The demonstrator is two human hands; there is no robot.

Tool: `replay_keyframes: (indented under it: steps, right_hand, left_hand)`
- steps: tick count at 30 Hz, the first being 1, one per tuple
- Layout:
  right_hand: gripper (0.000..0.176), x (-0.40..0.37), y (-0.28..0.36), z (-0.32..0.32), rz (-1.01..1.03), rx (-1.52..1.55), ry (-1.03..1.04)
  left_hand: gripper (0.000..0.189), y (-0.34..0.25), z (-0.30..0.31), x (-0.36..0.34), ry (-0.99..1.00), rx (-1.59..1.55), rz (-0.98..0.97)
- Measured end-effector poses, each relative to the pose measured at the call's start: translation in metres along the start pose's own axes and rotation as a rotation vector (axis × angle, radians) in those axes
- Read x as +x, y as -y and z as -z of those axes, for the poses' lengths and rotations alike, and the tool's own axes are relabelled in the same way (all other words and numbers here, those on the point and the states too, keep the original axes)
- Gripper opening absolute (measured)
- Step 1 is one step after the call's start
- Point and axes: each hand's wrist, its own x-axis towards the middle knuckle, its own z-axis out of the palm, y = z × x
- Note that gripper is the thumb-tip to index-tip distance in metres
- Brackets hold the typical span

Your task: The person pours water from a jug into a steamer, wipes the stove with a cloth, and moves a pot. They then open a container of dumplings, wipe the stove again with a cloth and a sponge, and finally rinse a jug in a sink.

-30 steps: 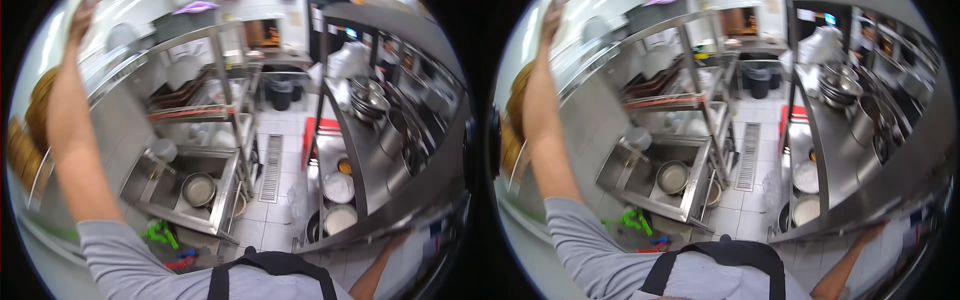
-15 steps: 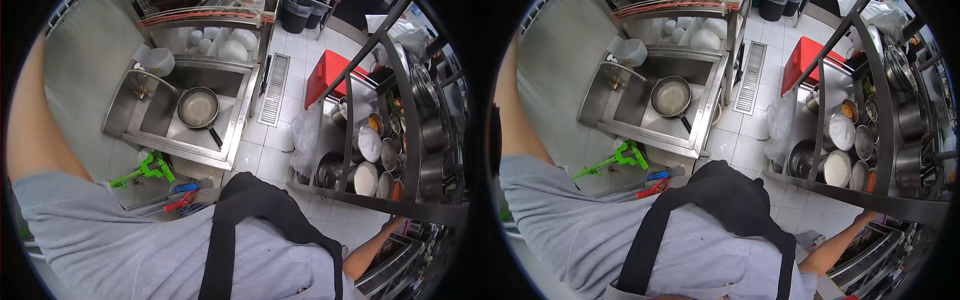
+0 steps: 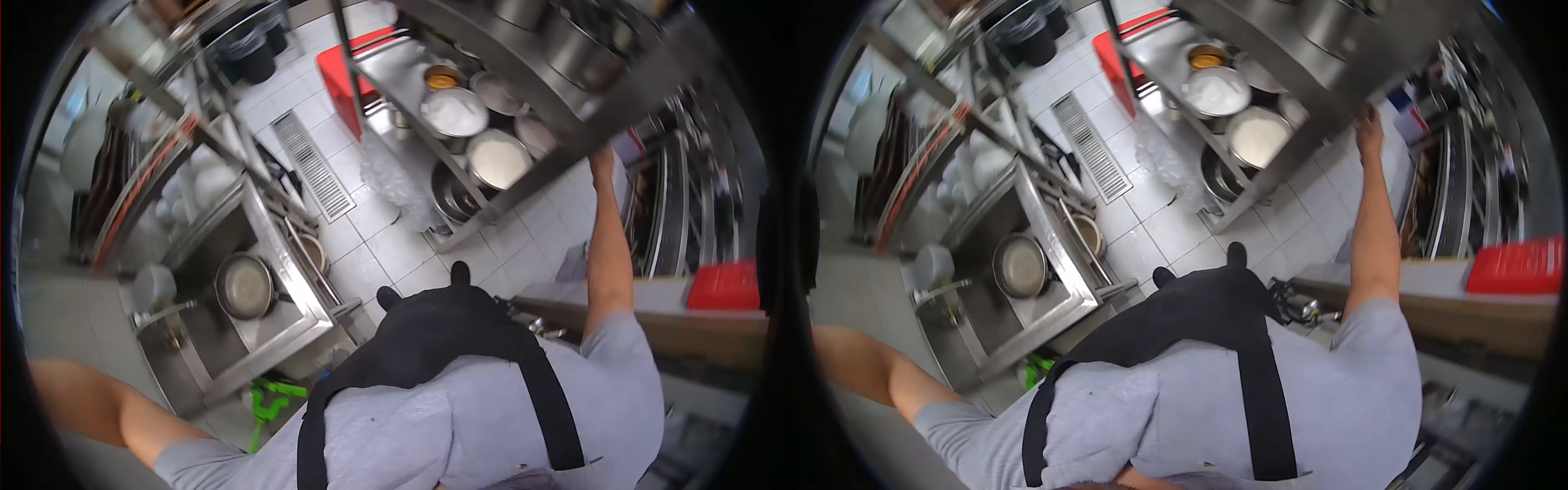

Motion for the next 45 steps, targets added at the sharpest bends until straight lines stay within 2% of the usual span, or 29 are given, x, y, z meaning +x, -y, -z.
replay_keyframes:
  steps: [3,4,5,7,8,9,10,12,14,16,18,21,23,25,27,28,30,31,33,34,35,36,37,38,39,40,41,43,45]
  right_hand:
    - [0.042,-0.002,0.036,0.006,-0.141,-0.034,0.011]
    - [0.042,0.000,0.013,0.003,0.152,-0.222,-0.040]
    - [0.042,0.004,0.017,0.004,-0.007,-0.149,-0.032]
    - [0.042,-0.007,0.051,0.015,-0.110,-0.122,-0.005]
    - [0.044,-0.010,0.054,0.016,-0.033,-0.096,-0.038]
    - [0.043,-0.012,0.057,0.018,-0.045,-0.086,-0.040]
    - [0.036,-0.013,0.051,0.014,0.000,0.029,-0.111]
    - [0.043,-0.014,0.056,0.020,-0.059,0.097,-0.093]
    - [0.044,-0.014,0.057,0.027,0.035,0.061,-0.104]
    - [0.045,-0.011,0.053,0.031,0.049,0.097,-0.043]
    - [0.050,-0.004,0.036,0.030,0.131,0.059,0.040]
    - [0.050,0.007,0.033,0.047,0.175,0.066,0.175]
    - [0.049,0.018,0.023,0.054,0.178,0.033,0.202]
    - [0.049,0.031,0.029,0.069,0.240,0.011,0.420]
    - [0.052,0.043,0.030,0.076,0.268,-0.019,0.508]
    - [0.055,0.049,0.025,0.073,0.324,-0.047,0.559]
    - [0.051,0.067,0.026,0.082,0.378,-0.077,0.682]
    - [0.047,0.077,0.023,0.082,0.394,-0.084,0.746]
    - [0.040,0.098,0.015,0.077,0.487,-0.070,0.878]
    - [0.034,0.106,0.012,0.077,0.580,-0.047,0.890]
    - [0.030,0.104,0.001,0.059,0.685,0.026,0.817]
    - [0.029,0.114,-0.001,0.074,0.865,0.077,0.795]
    - [0.033,0.123,0.007,0.062,0.710,-0.027,1.046]
    - [0.030,0.135,-0.002,0.062,0.733,0.067,1.044]
    - [0.030,0.149,-0.021,0.059,0.848,0.086,0.927]
    - [0.030,0.165,-0.046,0.055,0.959,0.115,0.807]
    - [0.030,0.183,-0.075,0.053,0.950,0.104,0.815]
    - [0.027,0.225,-0.143,0.056,0.741,0.533,0.481]
    - [0.022,0.260,-0.206,0.070,0.583,0.296,0.347]
  left_hand:
    - [0.044,-0.104,0.065,-0.015,0.028,-0.205,0.061]
    - [0.039,-0.148,0.089,-0.026,0.085,-0.404,0.196]
    - [0.040,-0.186,0.120,-0.037,0.124,-0.750,-0.030]
    - [0.035,-0.207,0.107,-0.069,0.406,-1.348,-0.358]
    - [0.037,-0.248,0.159,-0.073,0.593,-1.568,-0.646]
    - [0.034,-0.286,0.194,-0.080,0.652,-1.736,-0.843]
    - [0.030,-0.322,0.220,-0.086,0.706,-1.893,-1.050]
    - [0.031,-0.375,0.253,-0.087,0.882,-1.739,-1.540]
    - [0.036,-0.443,0.279,-0.115,1.232,-1.967,-1.506]
    - [0.045,-0.507,0.315,-0.137,1.560,-1.869,-1.354]
    - [0.049,-0.575,0.341,-0.193,1.689,-2.196,-1.092]
    - [0.051,-0.645,0.373,-0.248,2.024,-2.132,-1.034]
    - [0.045,-0.687,0.382,-0.275,2.043,-2.011,-1.287]
    - [0.044,-0.719,0.387,-0.287,2.041,-1.937,-1.416]
    - [0.042,-0.757,0.399,-0.282,2.118,-1.927,-1.348]
    - [0.039,-0.774,0.408,-0.272,2.062,-1.880,-1.338]
    - [0.036,-0.818,0.416,-0.283,2.177,-2.113,-1.136]
    - [0.036,-0.837,0.421,-0.282,2.167,-2.127,-1.151]
    - [0.035,-0.873,0.431,-0.259,1.842,-1.998,-1.260]
    - [0.035,-0.897,0.423,-0.276,1.352,-2.155,-1.295]
    - [0.035,-0.925,0.417,-0.290,1.332,-2.171,-1.310]
    - [0.036,-0.951,0.409,-0.300,2.054,-2.148,-0.998]
    - [0.036,-0.983,0.404,-0.306,2.743,-1.942,-0.555]
    - [0.037,-1.016,0.405,-0.297,3.332,-1.520,0.015]
    - [0.035,-1.009,0.418,-0.243,2.516,-2.036,-0.757]
    - [0.035,-1.028,0.418,-0.230,2.511,-2.060,-0.768]
    - [0.034,-1.043,0.414,-0.226,2.445,-2.051,-0.792]
    - [0.032,-1.078,0.407,-0.223,2.301,-2.046,-0.808]
    - [0.032,-1.109,0.407,-0.218,2.166,-2.013,-0.802]
